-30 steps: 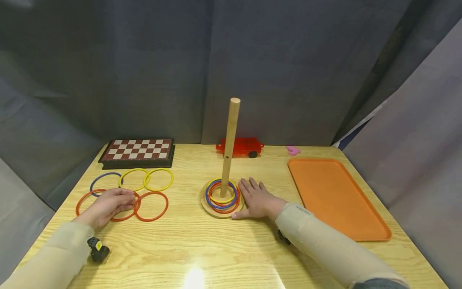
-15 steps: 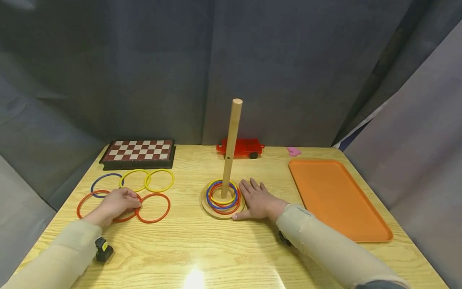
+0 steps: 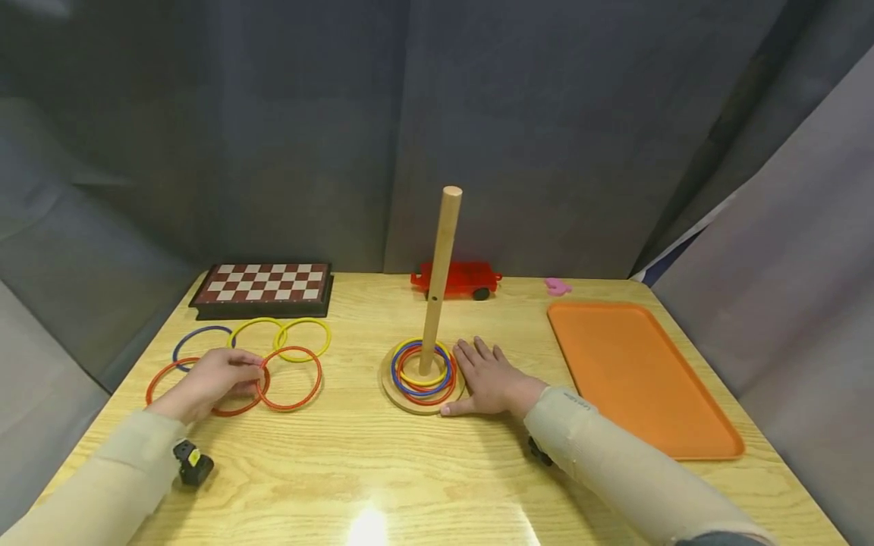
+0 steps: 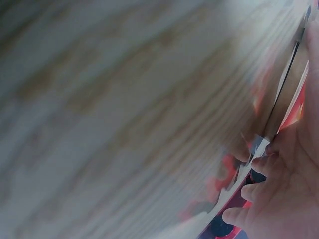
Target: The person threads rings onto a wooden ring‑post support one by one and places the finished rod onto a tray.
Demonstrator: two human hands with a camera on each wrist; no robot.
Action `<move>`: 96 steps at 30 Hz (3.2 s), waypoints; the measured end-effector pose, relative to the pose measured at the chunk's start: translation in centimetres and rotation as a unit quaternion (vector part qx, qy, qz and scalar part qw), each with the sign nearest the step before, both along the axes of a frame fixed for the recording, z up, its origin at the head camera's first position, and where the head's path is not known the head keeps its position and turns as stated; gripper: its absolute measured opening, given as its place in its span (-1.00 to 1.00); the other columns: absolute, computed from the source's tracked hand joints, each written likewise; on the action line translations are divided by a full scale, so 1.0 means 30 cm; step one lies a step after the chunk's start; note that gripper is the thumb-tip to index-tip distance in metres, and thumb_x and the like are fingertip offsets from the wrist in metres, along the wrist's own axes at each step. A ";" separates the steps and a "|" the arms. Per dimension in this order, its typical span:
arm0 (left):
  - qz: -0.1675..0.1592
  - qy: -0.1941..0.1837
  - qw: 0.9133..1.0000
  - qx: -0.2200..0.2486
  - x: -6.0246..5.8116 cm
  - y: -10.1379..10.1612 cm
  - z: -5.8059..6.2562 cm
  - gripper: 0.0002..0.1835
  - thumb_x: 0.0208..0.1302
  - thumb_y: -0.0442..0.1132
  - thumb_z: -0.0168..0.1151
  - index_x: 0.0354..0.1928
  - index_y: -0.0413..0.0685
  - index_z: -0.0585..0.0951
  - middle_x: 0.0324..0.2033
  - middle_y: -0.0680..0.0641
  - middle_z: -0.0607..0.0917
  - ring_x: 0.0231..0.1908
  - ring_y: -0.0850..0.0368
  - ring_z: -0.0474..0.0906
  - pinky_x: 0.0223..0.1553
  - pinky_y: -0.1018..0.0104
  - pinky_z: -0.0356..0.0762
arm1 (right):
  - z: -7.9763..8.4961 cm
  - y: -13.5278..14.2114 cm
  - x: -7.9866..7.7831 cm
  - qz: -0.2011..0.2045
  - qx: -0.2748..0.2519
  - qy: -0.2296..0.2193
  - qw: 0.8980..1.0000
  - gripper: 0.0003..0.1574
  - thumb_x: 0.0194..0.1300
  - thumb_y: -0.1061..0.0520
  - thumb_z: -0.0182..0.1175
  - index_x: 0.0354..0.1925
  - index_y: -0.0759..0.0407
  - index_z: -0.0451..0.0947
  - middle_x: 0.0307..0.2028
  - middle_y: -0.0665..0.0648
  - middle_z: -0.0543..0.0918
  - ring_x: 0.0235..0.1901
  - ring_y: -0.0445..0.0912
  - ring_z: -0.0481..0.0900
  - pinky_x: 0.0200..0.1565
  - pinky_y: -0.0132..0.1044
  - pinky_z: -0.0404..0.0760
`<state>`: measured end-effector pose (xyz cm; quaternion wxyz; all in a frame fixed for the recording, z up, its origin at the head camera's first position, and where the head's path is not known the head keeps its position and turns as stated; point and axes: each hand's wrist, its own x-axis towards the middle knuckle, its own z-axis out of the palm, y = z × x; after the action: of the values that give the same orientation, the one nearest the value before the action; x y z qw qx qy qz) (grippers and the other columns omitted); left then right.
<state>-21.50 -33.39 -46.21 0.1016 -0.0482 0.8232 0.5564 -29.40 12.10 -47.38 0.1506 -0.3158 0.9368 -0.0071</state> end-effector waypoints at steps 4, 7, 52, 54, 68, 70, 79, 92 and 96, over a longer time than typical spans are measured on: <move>-0.002 0.009 0.999 0.038 -0.015 0.026 0.039 -0.58 0.58 -0.38 0.07 0.26 -0.63 0.35 -0.02 -0.31 0.60 -0.19 0.19 0.68 -0.06 0.24 0.72 | 0.011 0.003 0.000 -0.004 -0.001 0.000 1.000 0.49 0.26 -0.63 0.15 0.63 0.32 -0.15 0.61 0.33 -0.10 0.58 0.31 -0.23 0.50 0.31 -0.07; 0.014 0.026 0.999 0.037 -0.028 0.073 0.073 -0.58 0.58 -0.36 0.08 0.27 -0.58 0.35 0.02 -0.33 0.56 -0.17 0.22 0.67 0.01 0.23 0.70 | 0.012 0.005 0.001 -0.002 -0.001 0.002 1.000 0.49 0.26 -0.63 0.15 0.63 0.32 -0.15 0.61 0.34 -0.10 0.57 0.31 -0.22 0.49 0.32 -0.06; -0.062 0.071 0.984 0.151 -0.256 0.629 0.480 -0.83 0.50 -0.48 0.10 0.05 -0.42 0.53 -0.20 -0.12 0.60 -0.24 0.12 0.62 0.07 0.13 0.67 | -0.025 0.006 -0.010 -0.002 -0.007 0.017 1.000 0.46 0.26 -0.63 0.16 0.62 0.33 -0.08 0.61 0.33 -0.04 0.57 0.33 -0.16 0.47 0.33 0.01; -0.071 0.055 0.987 0.134 -0.256 0.627 0.402 -0.81 0.51 -0.47 0.09 0.06 -0.44 0.53 -0.17 -0.14 0.59 -0.21 0.11 0.60 0.09 0.09 0.66 | -0.021 0.003 -0.012 -0.003 -0.005 0.016 1.000 0.47 0.26 -0.63 0.15 0.63 0.32 -0.09 0.61 0.32 -0.06 0.57 0.32 -0.18 0.48 0.32 -0.01; -0.068 -0.012 0.993 0.091 -0.239 0.629 0.128 -0.78 0.49 -0.48 0.13 0.07 -0.52 0.54 -0.12 -0.29 0.61 -0.30 0.11 0.61 -0.12 0.24 0.73 | -0.009 -0.007 -0.011 -0.008 -0.009 0.011 1.000 0.48 0.23 -0.65 0.15 0.63 0.30 -0.10 0.61 0.30 -0.05 0.58 0.30 -0.18 0.49 0.31 -0.01; -0.065 -0.022 0.994 0.090 -0.234 0.629 0.112 -0.76 0.49 -0.49 0.12 0.09 -0.54 0.53 -0.12 -0.29 0.60 -0.33 0.13 0.60 -0.21 0.33 0.72 | -0.008 -0.009 -0.011 -0.006 -0.010 0.013 1.000 0.48 0.23 -0.64 0.16 0.63 0.30 -0.08 0.61 0.30 -0.04 0.57 0.31 -0.17 0.48 0.32 0.00; -0.059 -0.030 0.994 0.083 -0.224 0.620 0.075 -0.78 0.50 -0.50 0.10 0.05 -0.54 0.56 -0.09 -0.27 0.62 -0.31 0.14 0.60 -0.16 0.30 0.72 | -0.005 -0.019 -0.013 0.000 -0.008 0.014 1.000 0.48 0.23 -0.64 0.16 0.62 0.31 -0.06 0.61 0.32 -0.03 0.57 0.31 -0.16 0.48 0.32 0.01; -0.032 0.024 0.996 0.077 -0.204 0.561 0.093 -0.73 0.51 -0.48 0.05 0.12 -0.58 0.51 -0.07 -0.36 0.61 -0.14 -0.08 0.66 0.04 0.05 0.69 | -0.007 -0.007 -0.009 0.000 -0.012 0.011 1.000 0.47 0.25 -0.63 0.16 0.62 0.32 -0.08 0.61 0.33 -0.04 0.57 0.32 -0.17 0.48 0.33 -0.01; -0.024 0.032 0.995 0.088 -0.206 0.506 0.118 -0.73 0.56 -0.41 0.05 0.11 -0.51 0.54 -0.12 -0.24 0.62 -0.15 -0.01 0.65 0.05 0.07 0.68 | -0.001 -0.006 -0.005 -0.002 -0.013 0.008 1.000 0.47 0.25 -0.63 0.17 0.62 0.32 -0.08 0.61 0.33 -0.04 0.57 0.32 -0.17 0.48 0.33 -0.01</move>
<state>-27.67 -18.22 -42.67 0.0923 -0.0011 0.7747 0.6255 -29.56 11.90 -47.41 0.1393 -0.3155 0.9385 -0.0169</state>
